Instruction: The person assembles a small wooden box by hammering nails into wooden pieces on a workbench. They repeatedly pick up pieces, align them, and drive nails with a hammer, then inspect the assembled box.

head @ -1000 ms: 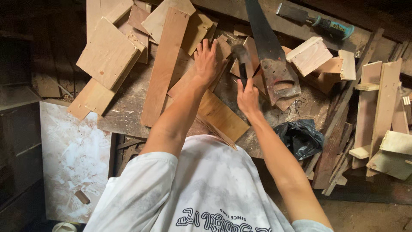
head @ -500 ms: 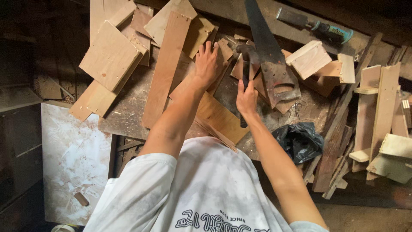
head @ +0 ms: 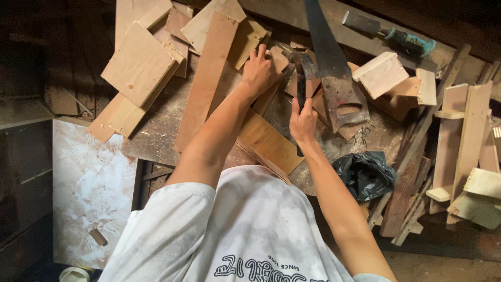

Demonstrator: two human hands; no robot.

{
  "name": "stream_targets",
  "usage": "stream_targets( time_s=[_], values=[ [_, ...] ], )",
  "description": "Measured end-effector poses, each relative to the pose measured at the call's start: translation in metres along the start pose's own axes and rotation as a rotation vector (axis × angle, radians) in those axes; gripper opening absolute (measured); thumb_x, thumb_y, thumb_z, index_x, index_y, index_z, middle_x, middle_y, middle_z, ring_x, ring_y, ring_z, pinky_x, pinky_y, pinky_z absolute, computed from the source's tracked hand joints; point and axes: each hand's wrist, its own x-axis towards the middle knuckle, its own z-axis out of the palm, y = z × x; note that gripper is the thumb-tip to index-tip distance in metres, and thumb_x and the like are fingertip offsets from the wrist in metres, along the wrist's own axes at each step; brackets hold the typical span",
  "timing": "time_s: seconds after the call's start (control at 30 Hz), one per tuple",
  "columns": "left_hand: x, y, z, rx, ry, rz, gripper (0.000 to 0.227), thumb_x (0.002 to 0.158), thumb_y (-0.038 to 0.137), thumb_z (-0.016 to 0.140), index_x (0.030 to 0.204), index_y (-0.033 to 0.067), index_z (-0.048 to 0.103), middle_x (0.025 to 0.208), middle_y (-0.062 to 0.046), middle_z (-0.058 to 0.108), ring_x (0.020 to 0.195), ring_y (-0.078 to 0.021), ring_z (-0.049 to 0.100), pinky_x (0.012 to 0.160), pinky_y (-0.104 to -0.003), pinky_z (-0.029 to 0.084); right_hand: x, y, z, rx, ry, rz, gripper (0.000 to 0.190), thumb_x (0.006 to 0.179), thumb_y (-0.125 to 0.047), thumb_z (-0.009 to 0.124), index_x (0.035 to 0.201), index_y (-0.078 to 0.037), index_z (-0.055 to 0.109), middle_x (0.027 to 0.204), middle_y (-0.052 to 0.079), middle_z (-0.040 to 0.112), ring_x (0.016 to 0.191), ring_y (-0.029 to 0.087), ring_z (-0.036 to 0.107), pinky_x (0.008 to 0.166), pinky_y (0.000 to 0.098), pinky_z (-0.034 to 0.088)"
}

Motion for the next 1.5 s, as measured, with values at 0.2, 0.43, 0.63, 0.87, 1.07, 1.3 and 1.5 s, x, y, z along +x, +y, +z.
stream_targets(
  time_s=[0.2,0.43,0.63,0.87,1.07,1.3,1.5],
  values=[
    [0.014,-0.019,0.048,0.153,-0.069,0.034,0.029,0.081,0.026,0.071,0.1,0.0049,0.077,0.145,-0.022,0.039,0.123,-0.0421,0.048,0.077,-0.036,0.061,0.018,-0.009,-0.007,-0.052,-0.209,0.278,0.039,0.107,-0.031,0.049,0.124,0.005,0.049,0.069,0.023,0.065,0.056,0.039,0.066,0.049,0.0493,0.046],
    [0.002,-0.024,0.064,0.177,0.012,0.014,0.041,0.099,0.033,0.06,0.13,0.0077,0.063,0.145,-0.018,0.04,0.124,-0.0394,0.047,0.079,-0.042,0.06,0.015,-0.015,-0.023,-0.046,0.009,0.005,0.054,0.112,-0.028,0.048,0.147,0.012,0.038,0.09,0.028,0.066,0.076,0.046,0.067,0.066,0.052,0.051],
    [-0.009,-0.012,0.043,0.231,-0.109,0.022,0.046,0.091,0.027,0.066,0.134,0.0115,0.063,0.144,-0.014,0.039,0.125,-0.0367,0.044,0.073,-0.042,0.059,-0.01,0.003,-0.001,-0.115,-0.067,0.252,0.039,0.109,-0.034,0.052,0.12,0.004,0.056,0.079,0.025,0.068,0.072,0.045,0.068,0.062,0.0529,0.049],
    [-0.004,-0.024,0.069,0.157,-0.046,0.062,0.018,0.091,0.03,0.068,0.099,0.0168,0.078,0.144,-0.011,0.039,0.125,-0.0363,0.043,0.078,-0.043,0.06,-0.017,0.027,0.02,-0.04,0.03,0.183,0.043,0.11,-0.039,0.051,0.102,0.003,0.054,0.07,0.023,0.062,0.064,0.045,0.064,0.057,0.0518,0.045],
    [-0.008,-0.012,0.054,0.175,-0.031,0.051,0.037,0.091,0.032,0.068,0.123,0.0142,0.07,0.142,-0.013,0.038,0.123,-0.0382,0.042,0.078,-0.043,0.059,-0.024,0.022,0.015,0.029,0.038,0.28,0.044,0.11,-0.041,0.05,0.097,0.002,0.054,0.061,0.017,0.057,0.054,0.035,0.061,0.054,0.0475,0.044],
    [-0.02,0.023,-0.007,0.09,-0.074,-0.029,0.09,0.083,0.049,0.075,0.145,-0.0109,0.049,0.133,-0.019,0.038,0.12,-0.0361,0.041,0.082,-0.049,0.053,-0.02,0.009,0.016,-0.028,-0.115,0.405,0.042,0.11,-0.038,0.046,0.099,0.002,0.052,0.061,0.017,0.056,0.05,0.036,0.059,0.048,0.0479,0.044],
    [-0.021,0.015,0.005,0.139,-0.167,-0.022,0.027,0.084,0.024,0.072,0.106,0.0087,0.077,0.142,-0.012,0.039,0.131,-0.0335,0.039,0.092,-0.046,0.053,-0.005,0.016,0.019,-0.023,-0.066,0.309,0.041,0.11,-0.036,0.051,0.103,0.004,0.053,0.067,0.023,0.062,0.058,0.041,0.064,0.056,0.0512,0.046]
  ],
)
